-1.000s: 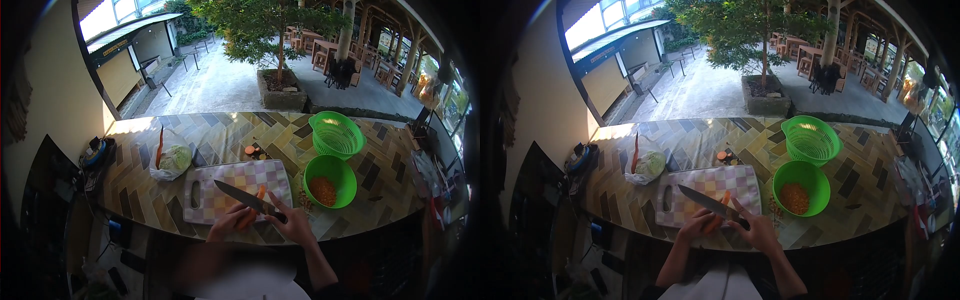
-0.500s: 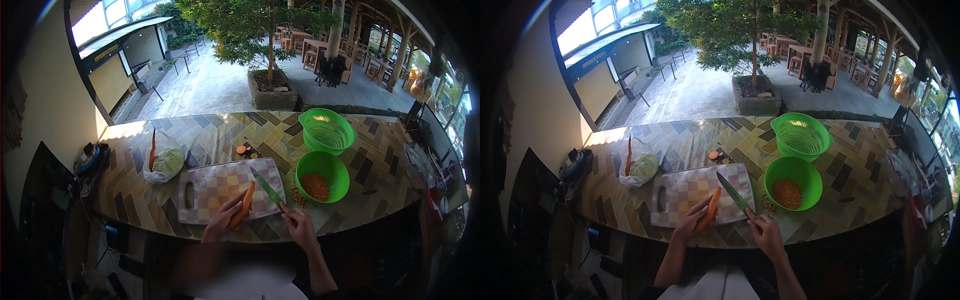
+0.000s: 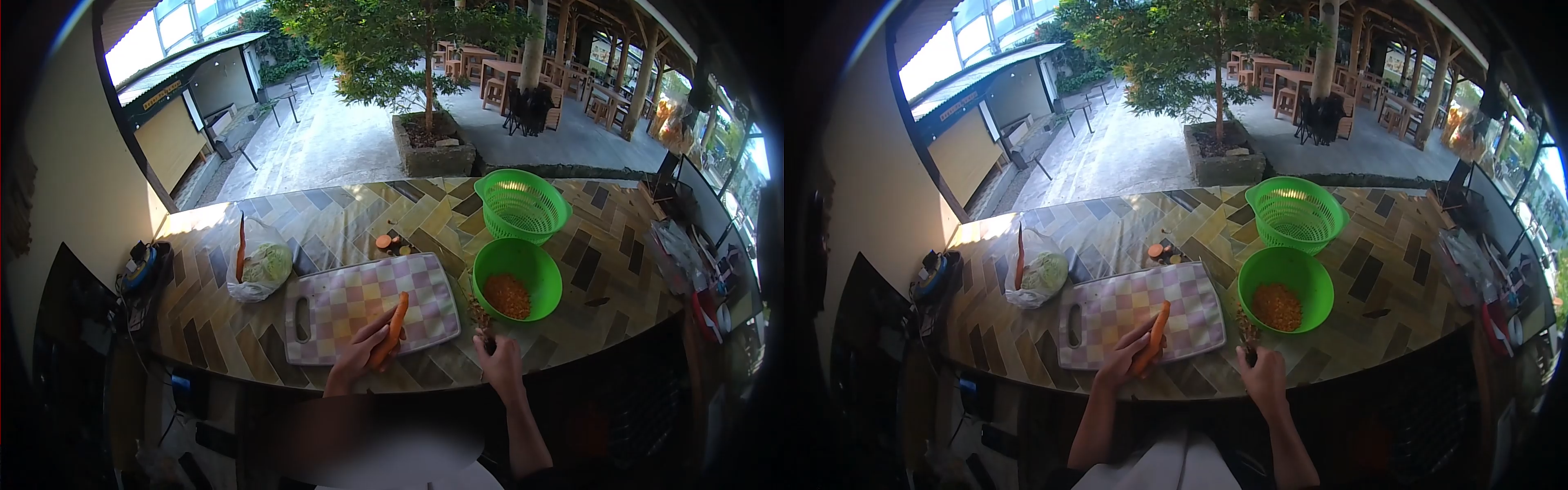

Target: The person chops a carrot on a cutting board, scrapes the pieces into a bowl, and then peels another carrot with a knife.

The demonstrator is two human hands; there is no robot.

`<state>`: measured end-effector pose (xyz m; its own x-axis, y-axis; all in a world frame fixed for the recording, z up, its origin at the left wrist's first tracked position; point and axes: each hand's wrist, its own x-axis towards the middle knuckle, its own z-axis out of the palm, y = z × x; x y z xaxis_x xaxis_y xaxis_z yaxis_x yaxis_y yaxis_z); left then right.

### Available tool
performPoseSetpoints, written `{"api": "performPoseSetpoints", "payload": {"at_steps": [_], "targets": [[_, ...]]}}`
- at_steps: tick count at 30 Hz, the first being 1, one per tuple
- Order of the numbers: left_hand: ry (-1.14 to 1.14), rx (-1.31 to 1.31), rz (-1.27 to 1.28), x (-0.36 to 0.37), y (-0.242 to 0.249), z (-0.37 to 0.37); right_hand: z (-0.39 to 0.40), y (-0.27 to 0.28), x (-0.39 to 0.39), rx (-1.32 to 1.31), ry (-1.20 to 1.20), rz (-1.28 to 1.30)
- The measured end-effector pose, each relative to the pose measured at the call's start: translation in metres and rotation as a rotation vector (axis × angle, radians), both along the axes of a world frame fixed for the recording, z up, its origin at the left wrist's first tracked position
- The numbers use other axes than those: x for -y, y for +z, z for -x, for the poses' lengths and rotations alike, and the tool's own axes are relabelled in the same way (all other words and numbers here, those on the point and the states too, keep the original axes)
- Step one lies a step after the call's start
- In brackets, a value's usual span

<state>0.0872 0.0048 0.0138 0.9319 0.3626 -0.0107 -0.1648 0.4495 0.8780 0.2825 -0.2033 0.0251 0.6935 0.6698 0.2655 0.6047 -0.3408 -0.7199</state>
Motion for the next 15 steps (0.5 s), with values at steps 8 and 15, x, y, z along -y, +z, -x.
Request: {"api": "performPoseSetpoints", "payload": {"at_steps": [8, 15], "targets": [[0.036, -0.060, -0.033, 0.002, 0.003, 0.003, -0.010, 0.008, -0.002, 0.122, -0.054, 0.112], [0.070, -0.092, -0.055, 0.003, -0.002, 0.001, -0.002, 0.014, -0.002, 0.101, -0.057, 0.073]]}}
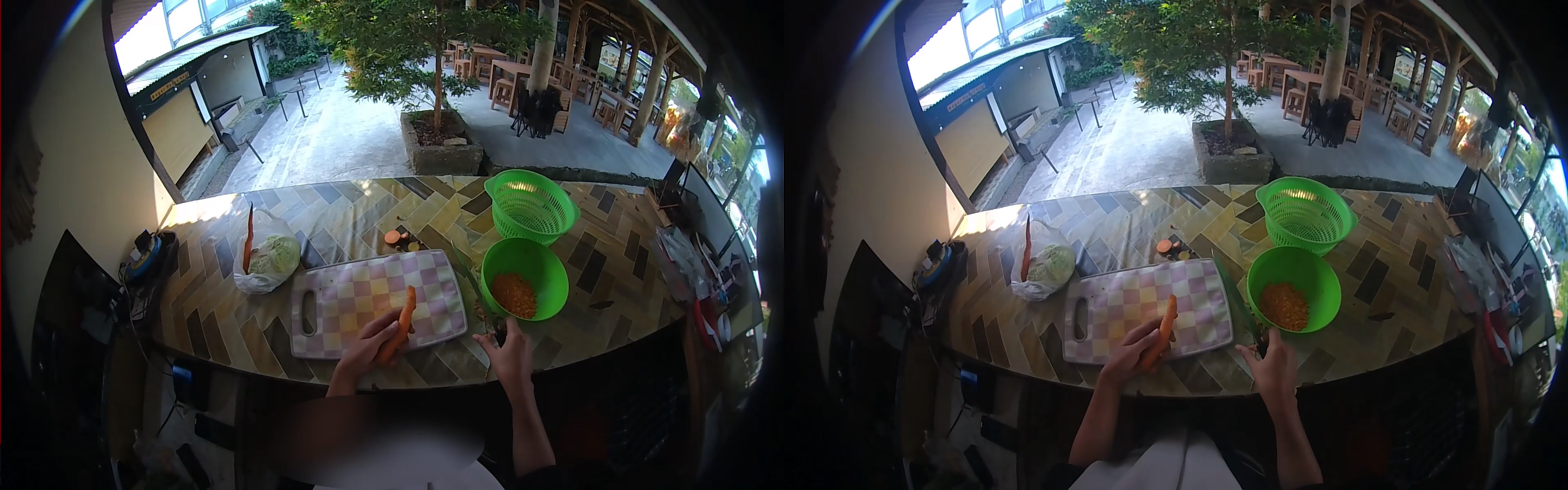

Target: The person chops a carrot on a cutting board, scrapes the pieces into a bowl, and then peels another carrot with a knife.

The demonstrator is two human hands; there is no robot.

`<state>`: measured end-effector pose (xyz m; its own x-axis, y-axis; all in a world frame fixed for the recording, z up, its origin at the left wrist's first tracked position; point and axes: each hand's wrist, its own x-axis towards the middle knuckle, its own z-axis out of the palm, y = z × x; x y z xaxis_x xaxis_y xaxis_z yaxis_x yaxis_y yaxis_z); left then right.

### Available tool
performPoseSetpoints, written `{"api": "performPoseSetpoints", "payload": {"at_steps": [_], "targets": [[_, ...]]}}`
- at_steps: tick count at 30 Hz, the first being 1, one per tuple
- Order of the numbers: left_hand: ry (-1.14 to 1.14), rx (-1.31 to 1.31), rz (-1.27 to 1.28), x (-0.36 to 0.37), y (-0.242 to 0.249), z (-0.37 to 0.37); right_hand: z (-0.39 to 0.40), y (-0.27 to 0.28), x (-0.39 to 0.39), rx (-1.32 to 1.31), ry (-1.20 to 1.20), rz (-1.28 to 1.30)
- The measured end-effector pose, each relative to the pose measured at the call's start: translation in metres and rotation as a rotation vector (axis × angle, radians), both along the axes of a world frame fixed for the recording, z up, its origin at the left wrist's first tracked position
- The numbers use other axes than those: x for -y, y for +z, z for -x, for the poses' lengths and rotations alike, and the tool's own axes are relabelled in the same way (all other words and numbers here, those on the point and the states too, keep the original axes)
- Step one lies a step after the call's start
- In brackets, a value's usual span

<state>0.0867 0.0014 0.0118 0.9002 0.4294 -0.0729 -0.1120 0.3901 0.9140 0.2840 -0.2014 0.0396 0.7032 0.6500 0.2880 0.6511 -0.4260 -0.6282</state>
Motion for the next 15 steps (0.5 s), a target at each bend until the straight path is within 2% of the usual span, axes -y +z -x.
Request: {"api": "performPoseSetpoints", "payload": {"at_steps": [1, 7, 8, 11, 12, 15], "targets": [[0.011, -0.037, -0.020, 0.000, 0.001, 0.000, 0.004, 0.003, -0.001, -0.003, -0.014, 0.007], [0.114, -0.100, -0.031, 0.004, 0.009, -0.006, 0.028, -0.005, -0.007, -0.156, 0.302, -0.121], [0.129, -0.104, 0.001, 0.003, 0.004, -0.007, 0.033, 0.000, -0.006, -0.183, 0.334, -0.039], [0.195, -0.079, 0.038, 0.002, -0.013, -0.012, 0.049, 0.000, -0.012, -0.225, 0.474, -0.041], [0.226, -0.048, 0.010, 0.005, -0.013, -0.017, 0.054, -0.005, -0.016, -0.175, 0.535, -0.114], [0.228, 0.016, 0.036, 0.005, -0.012, -0.014, 0.065, 0.001, -0.018, -0.132, 0.662, -0.033]]}}
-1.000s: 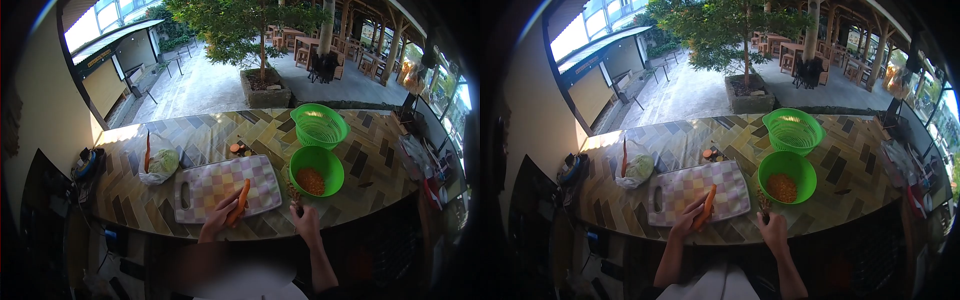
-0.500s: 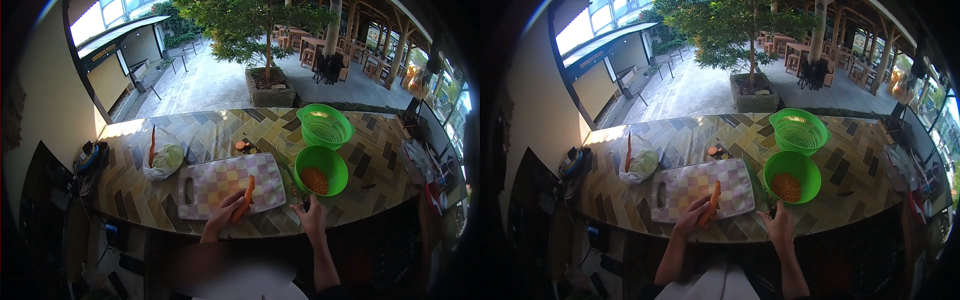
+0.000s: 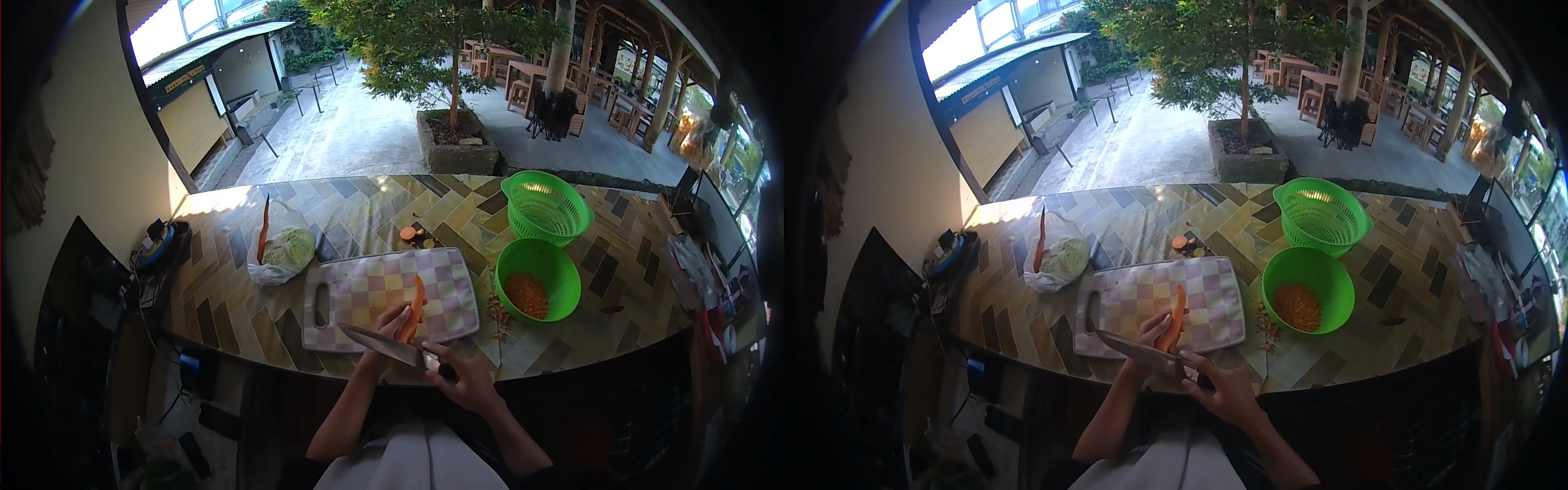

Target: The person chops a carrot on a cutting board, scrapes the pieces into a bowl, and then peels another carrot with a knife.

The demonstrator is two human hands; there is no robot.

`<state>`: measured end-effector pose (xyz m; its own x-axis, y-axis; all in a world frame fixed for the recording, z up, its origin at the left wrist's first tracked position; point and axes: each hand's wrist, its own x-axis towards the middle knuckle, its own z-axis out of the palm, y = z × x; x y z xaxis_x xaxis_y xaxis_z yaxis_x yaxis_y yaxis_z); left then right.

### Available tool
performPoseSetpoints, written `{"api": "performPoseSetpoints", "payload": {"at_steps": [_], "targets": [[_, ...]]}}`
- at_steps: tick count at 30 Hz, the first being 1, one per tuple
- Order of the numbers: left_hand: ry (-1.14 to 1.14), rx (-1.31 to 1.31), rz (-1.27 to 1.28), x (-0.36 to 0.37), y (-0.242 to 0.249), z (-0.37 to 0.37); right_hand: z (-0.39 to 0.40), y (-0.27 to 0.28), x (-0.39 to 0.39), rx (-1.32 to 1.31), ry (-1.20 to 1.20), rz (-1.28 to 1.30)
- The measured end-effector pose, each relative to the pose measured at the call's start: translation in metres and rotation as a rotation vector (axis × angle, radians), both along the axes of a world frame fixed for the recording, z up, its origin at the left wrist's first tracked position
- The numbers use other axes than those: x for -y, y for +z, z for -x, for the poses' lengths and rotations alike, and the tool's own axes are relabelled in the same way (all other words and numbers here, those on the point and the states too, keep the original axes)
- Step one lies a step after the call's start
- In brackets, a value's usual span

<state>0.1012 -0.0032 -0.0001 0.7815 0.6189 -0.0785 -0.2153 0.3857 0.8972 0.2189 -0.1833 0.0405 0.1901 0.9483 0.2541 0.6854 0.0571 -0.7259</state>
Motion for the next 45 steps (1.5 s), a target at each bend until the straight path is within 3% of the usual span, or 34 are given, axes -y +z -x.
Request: {"api": "performPoseSetpoints", "payload": {"at_steps": [4, 12, 45], "targets": [[-0.032, 0.104, 0.098, 0.001, 0.008, 0.007, 0.011, 0.009, -0.002, 0.175, 0.061, 0.140], [0.006, 0.265, 0.100, -0.001, -0.008, 0.009, 0.020, 0.010, -0.008, 0.207, 0.105, 0.097], [0.023, 0.270, 0.124, 0.001, -0.007, 0.009, 0.023, 0.010, -0.019, 0.219, 0.143, 0.127]]}}
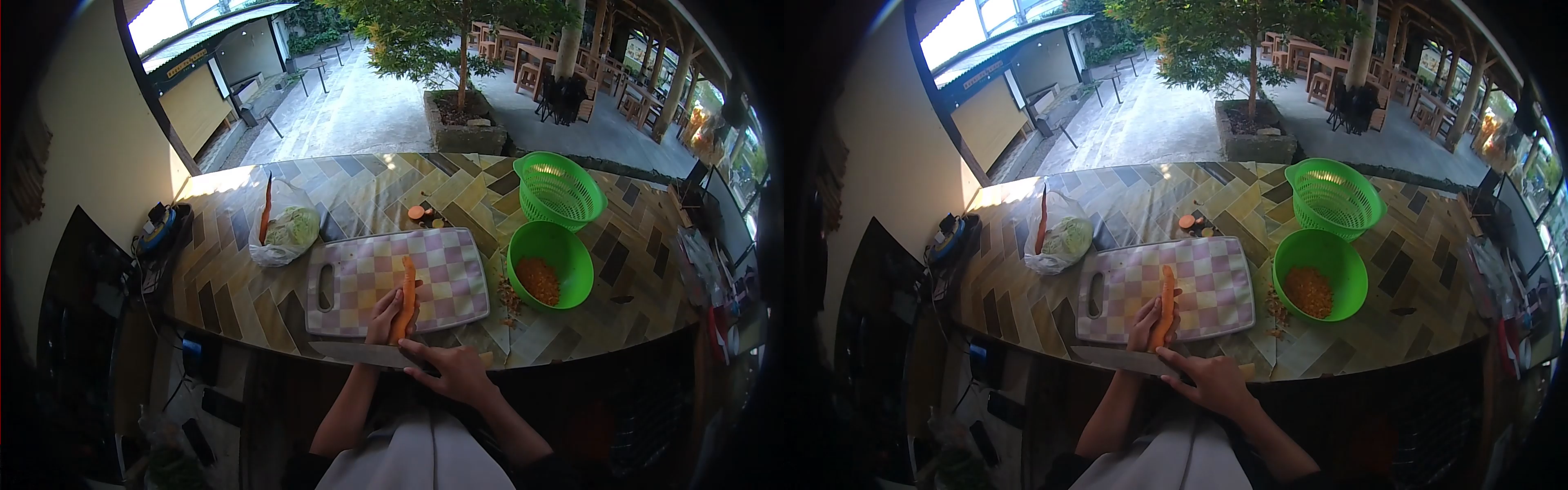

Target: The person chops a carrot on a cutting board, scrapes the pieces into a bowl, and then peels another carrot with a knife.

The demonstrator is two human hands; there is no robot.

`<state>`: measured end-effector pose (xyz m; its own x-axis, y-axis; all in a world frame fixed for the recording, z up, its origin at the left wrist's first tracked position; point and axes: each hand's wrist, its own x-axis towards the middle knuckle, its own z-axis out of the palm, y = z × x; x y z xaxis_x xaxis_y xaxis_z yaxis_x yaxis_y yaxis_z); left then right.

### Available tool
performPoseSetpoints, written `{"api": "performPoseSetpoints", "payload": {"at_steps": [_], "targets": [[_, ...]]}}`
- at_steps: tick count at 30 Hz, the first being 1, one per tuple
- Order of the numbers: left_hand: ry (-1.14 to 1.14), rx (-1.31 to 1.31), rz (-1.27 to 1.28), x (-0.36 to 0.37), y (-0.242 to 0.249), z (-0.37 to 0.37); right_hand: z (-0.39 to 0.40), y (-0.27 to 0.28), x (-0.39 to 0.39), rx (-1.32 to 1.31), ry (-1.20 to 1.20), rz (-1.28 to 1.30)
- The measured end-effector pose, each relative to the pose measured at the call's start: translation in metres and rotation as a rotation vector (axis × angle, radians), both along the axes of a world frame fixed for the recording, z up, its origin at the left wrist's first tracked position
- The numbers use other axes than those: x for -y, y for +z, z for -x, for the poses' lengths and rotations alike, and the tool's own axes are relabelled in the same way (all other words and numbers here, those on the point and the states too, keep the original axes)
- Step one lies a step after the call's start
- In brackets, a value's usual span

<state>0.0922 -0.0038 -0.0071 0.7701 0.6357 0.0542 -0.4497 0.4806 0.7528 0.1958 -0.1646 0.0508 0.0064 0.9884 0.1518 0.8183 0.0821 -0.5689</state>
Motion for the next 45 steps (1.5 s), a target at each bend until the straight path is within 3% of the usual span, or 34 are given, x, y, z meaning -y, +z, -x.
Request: {"api": "performPoseSetpoints", "payload": {"at_steps": [16, 22, 34, 43, 45], "targets": [[0.026, -0.016, 0.010, 0.005, 0.008, 0.001, 0.009, -0.022, -0.006, 0.046, -0.023, -0.167], [0.016, -0.063, -0.051, 0.003, 0.002, 0.000, 0.004, -0.001, -0.004, -0.038, -0.017, 0.017], [-0.028, -0.027, -0.051, 0.001, 0.003, 0.002, 0.006, -0.011, -0.009, -0.012, -0.017, -0.048], [-0.043, -0.120, -0.015, 0.001, 0.007, 0.005, -0.005, -0.002, -0.012, -0.131, 0.053, 0.071], [-0.052, -0.107, -0.012, 0.000, 0.009, 0.006, -0.004, -0.010, -0.015, -0.193, 0.056, -0.006]]}}
